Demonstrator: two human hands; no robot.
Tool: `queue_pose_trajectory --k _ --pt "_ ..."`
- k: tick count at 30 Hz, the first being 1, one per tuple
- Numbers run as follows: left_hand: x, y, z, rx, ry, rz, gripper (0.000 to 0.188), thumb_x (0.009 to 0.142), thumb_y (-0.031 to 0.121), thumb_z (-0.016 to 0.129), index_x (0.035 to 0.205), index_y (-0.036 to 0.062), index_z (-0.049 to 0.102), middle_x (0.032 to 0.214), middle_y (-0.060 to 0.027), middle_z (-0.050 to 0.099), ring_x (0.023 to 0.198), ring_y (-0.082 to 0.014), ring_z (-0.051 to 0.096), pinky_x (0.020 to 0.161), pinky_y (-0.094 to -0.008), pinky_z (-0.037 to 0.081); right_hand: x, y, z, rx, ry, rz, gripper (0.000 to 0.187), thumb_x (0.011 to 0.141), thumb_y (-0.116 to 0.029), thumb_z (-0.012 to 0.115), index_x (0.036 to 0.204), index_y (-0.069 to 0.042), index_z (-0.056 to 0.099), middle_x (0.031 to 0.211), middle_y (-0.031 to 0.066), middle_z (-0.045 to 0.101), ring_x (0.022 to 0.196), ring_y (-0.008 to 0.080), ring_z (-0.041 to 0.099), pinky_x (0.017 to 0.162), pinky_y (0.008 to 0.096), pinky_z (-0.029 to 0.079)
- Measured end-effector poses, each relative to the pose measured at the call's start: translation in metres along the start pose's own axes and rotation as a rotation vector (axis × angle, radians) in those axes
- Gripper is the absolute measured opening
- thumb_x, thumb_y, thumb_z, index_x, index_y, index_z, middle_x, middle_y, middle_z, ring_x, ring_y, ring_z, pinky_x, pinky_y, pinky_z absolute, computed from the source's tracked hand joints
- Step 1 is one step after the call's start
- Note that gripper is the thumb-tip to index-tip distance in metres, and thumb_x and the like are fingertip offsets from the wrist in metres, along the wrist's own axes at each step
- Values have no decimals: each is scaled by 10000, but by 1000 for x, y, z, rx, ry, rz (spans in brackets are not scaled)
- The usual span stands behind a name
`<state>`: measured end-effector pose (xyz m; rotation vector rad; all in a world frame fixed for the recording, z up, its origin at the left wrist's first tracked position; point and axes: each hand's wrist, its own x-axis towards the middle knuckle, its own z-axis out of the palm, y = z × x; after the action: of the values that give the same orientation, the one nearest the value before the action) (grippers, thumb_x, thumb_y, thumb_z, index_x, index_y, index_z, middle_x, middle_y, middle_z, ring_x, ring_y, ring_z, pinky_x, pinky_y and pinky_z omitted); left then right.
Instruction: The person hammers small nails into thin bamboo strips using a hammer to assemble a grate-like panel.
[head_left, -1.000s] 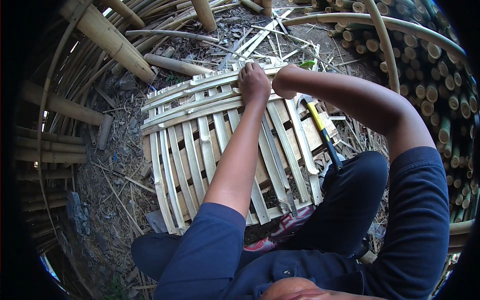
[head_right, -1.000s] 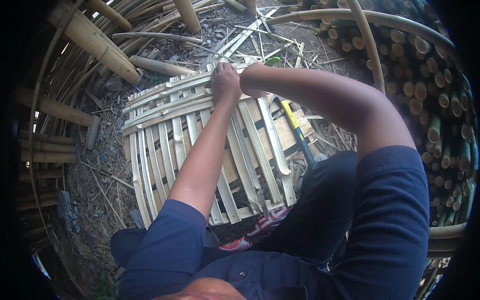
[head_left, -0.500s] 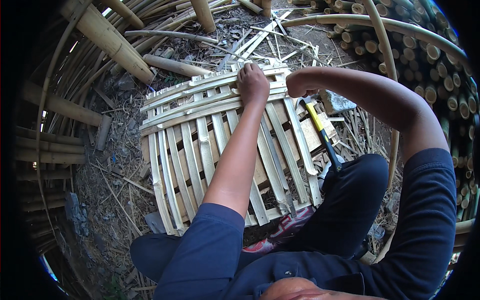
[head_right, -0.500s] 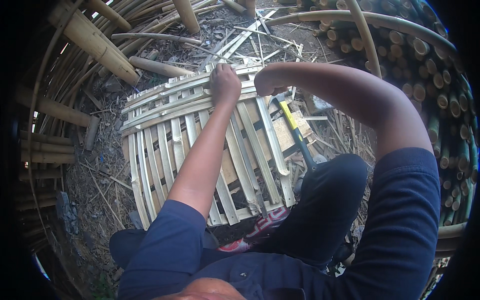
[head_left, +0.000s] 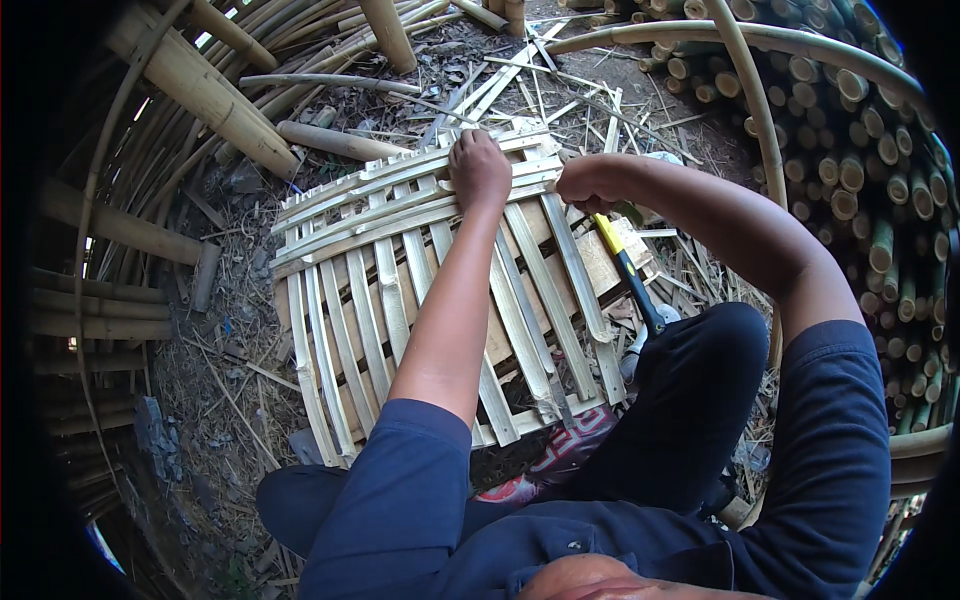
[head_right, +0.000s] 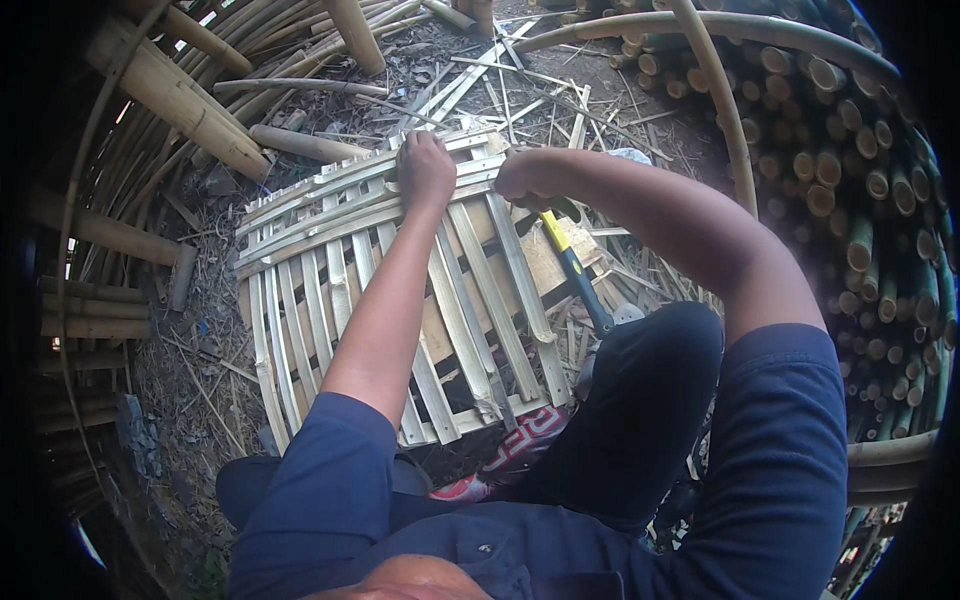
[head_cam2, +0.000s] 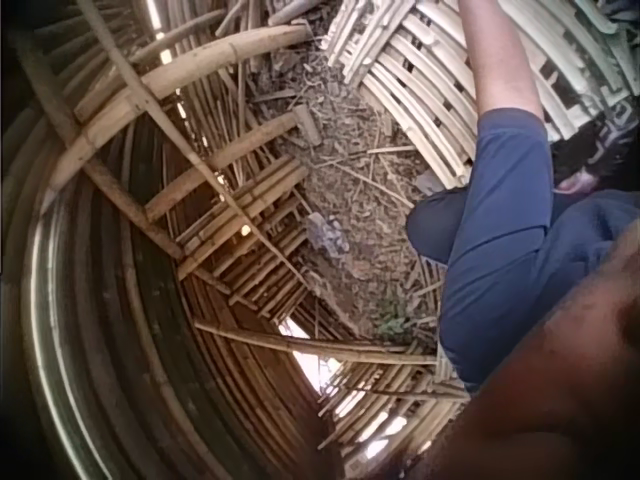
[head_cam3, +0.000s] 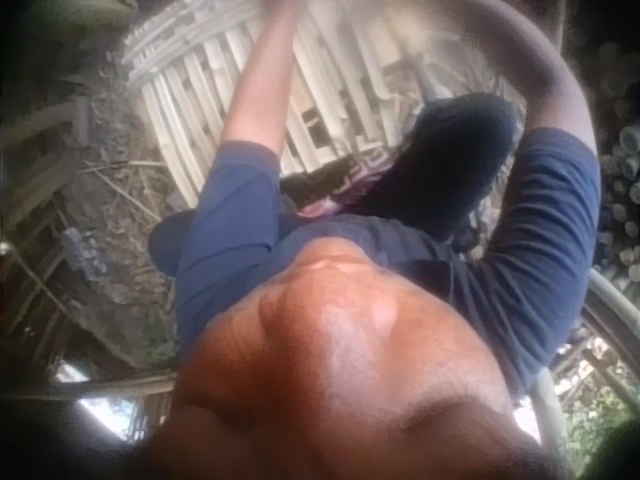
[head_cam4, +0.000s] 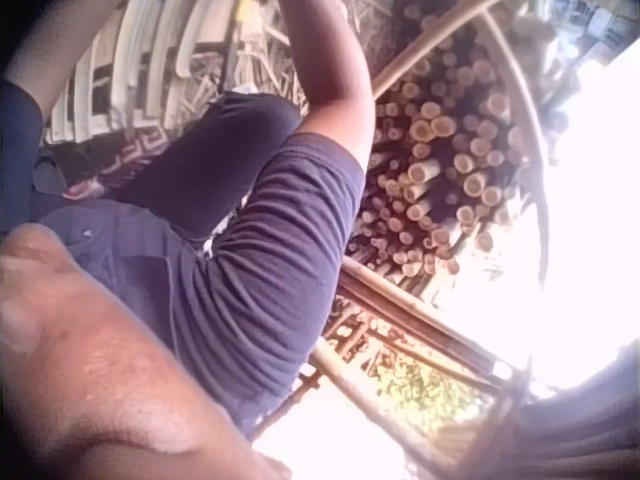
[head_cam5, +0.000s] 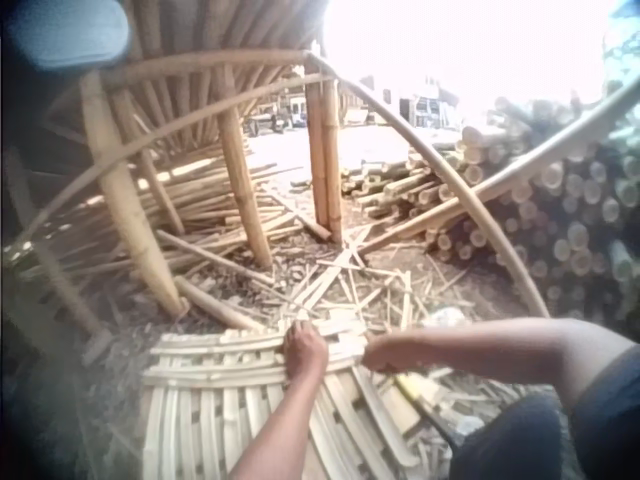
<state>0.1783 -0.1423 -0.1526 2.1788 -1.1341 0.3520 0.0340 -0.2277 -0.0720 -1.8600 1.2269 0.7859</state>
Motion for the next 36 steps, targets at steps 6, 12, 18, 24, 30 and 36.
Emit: queue_pose_trajectory --k 6,12,18,24,30,36 --pt "1 1 -1 -27 -63 -15 188 987 195 576 1042 22 627 1109 -173 631 1082 -342 609 1003 -456 465 3 22 28 501 18 -83 441 1091 -324 464 699 -122 477 588 -25 359 411 94 260 371 280 196" --pt "3 7 -3 -34 -67 -18 183 997 179 569 1045 11 624 1117 -185 627 1090 -362 605 996 -458 472 -39 32 -5 839 -116 -428 402 1108 -448 448 811 -183 511 559 -96 298 408 54 208 371 260 154" --pt "1 0 -6 -19 -18 -16 172 994 177 583 1007 12 631 1102 -187 643 1048 -392 629 927 -480 497 -54 53 -50 720 312 -527 386 1127 -369 400 970 -66 580 635 -31 416 479 95 367 433 287 338" --pt "1 12 -8 -29 -74 -35 167 985 152 578 1042 4 633 1132 -186 628 1088 -367 611 991 -454 478 47 164 -85 -316 263 -309 651 794 103 447 1436 23 519 1196 261 670 904 299 736 673 434 621" --pt "2 19 -1 -53 -87 -13 191 1002 169 562 1051 4 646 1135 -190 629 1086 -365 616 990 -454 479 93 263 -100 -505 205 -72 408 870 -157 748 1233 16 679 1056 234 746 948 296 741 805 445 605" --pt "2 4 -9 -9 -74 -28 188 1000 163 561 1045 6 653 1117 -195 642 1080 -362 621 983 -453 483 65 240 -102 -159 854 38 239 872 -52 637 1053 69 737 1180 293 698 1140 434 677 947 458 559"
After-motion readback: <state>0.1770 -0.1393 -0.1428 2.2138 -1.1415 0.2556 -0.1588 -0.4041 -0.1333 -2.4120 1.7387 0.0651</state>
